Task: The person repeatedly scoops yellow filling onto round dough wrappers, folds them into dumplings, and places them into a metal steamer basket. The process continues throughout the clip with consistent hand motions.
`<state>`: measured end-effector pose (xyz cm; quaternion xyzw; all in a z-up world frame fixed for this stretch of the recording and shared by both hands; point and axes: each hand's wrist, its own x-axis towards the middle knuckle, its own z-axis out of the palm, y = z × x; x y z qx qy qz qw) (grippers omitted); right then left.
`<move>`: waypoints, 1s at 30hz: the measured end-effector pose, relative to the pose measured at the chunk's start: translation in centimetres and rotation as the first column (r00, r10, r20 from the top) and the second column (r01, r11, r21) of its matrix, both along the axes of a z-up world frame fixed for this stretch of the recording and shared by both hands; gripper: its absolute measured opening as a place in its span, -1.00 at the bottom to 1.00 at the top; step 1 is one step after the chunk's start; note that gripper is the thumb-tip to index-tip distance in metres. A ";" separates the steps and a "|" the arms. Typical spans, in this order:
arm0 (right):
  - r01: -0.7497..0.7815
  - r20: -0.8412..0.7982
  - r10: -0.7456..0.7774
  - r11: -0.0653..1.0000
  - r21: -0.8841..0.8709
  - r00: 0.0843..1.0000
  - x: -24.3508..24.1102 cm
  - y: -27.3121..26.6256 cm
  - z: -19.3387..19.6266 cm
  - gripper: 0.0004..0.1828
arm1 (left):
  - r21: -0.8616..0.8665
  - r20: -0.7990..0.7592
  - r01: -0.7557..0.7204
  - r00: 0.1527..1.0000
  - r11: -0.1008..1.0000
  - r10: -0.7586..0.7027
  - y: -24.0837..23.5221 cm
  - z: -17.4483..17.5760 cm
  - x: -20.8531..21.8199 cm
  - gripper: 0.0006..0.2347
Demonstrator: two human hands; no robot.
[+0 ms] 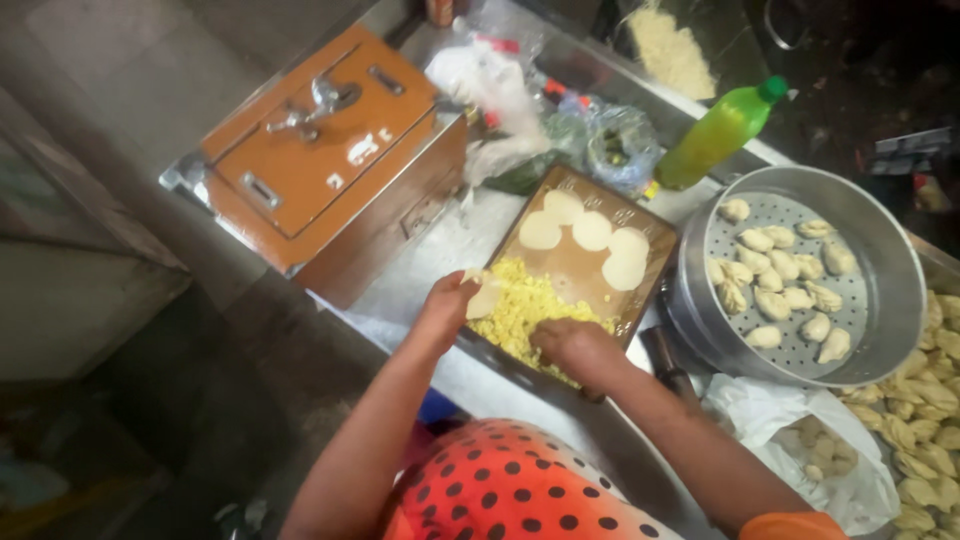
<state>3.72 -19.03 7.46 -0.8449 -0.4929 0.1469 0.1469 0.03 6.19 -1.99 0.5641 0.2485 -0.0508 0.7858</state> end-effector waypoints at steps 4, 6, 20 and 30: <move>0.031 -0.031 -0.031 0.999 -0.029 0.999 -0.1 -0.6 0.0 -0.76 | -0.067 0.011 -0.004 1.000 0.998 0.004 0.2 0.0 0.2 -0.74; 0.054 -0.001 -0.054 0.995 0.083 0.999 0.2 -0.4 0.4 -0.70 | -0.209 -0.002 -0.034 0.999 0.977 0.034 0.5 0.4 0.4 -0.73; 0.224 -0.049 -0.221 0.970 0.093 0.974 -1.8 0.5 0.3 -0.89 | -0.414 -0.037 -0.124 0.992 0.902 0.120 -2.1 1.0 -0.7 -0.70; 0.340 -0.053 -0.342 0.940 -0.044 0.938 -2.1 1.4 0.3 -0.88 | -0.403 -0.055 -0.128 0.992 0.906 0.116 -2.4 0.8 -0.4 -0.73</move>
